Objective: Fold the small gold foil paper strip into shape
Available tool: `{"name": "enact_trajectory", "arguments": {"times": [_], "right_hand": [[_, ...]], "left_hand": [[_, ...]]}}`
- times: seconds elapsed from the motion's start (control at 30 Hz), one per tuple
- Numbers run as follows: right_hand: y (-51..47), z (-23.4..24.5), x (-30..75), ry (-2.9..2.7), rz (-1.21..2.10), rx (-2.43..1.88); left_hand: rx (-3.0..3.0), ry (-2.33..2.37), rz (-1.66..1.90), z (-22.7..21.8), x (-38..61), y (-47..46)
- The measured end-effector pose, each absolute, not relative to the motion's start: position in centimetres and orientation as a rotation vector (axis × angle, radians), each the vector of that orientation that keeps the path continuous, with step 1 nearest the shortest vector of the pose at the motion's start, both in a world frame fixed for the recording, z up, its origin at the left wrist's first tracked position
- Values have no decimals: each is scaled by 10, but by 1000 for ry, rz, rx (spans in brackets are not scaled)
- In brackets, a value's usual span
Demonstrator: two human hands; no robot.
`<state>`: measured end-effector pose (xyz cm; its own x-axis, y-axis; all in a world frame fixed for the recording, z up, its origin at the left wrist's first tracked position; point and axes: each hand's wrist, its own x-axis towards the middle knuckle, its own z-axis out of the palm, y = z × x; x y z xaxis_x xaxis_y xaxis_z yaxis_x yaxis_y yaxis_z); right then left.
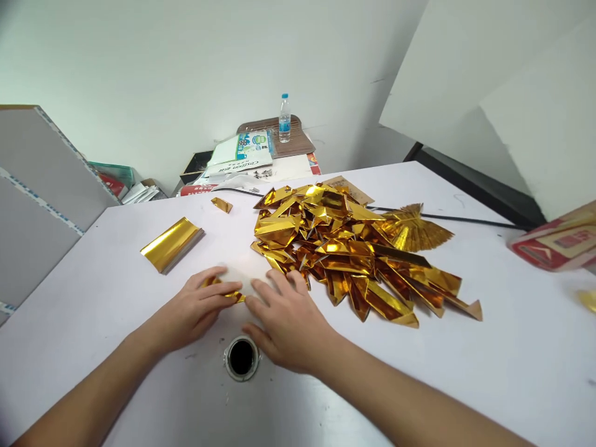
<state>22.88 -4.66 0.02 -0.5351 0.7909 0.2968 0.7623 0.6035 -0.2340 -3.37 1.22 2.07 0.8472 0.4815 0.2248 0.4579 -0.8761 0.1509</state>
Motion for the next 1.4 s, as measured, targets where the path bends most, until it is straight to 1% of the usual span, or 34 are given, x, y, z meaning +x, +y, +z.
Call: {"name": "enact_trajectory", "arguments": {"times": [0.07,0.17,0.27,0.4,0.57,0.83,1.0,1.1,1.2,1.4], "right_hand": [[-42,0,230,-2451,-40,-1312],[-38,0,231,-2426,-161,-1339],[-35,-1,232,-2403,-65,-1253],[-29,-2,240,-2471,122,-1119],[-28,-1,244,-2501,50,-1077],[-34,-1,235,-2442,96,-1083],[-34,-1,239,-2485,-36,-1030],[-34,0,242,-2477,-59,-1029],[-35,2,243,-2466,-17,-1049],[-34,4,243,-2492,176,-1143]], "left_hand": [[2915,697,286,26,-28,6],[2879,790,270,27,-16,-6],[2881,939,312,22,-8,-13],[2815,976,356,17,-8,-10],[2857,996,429,14,-17,-3],[2859,1031,279,13,-17,-2],[2854,1025,251,18,-18,-3],[2856,1010,269,19,-19,-3],[2865,996,284,18,-19,-3],[2851,1007,324,14,-18,-5]]}}
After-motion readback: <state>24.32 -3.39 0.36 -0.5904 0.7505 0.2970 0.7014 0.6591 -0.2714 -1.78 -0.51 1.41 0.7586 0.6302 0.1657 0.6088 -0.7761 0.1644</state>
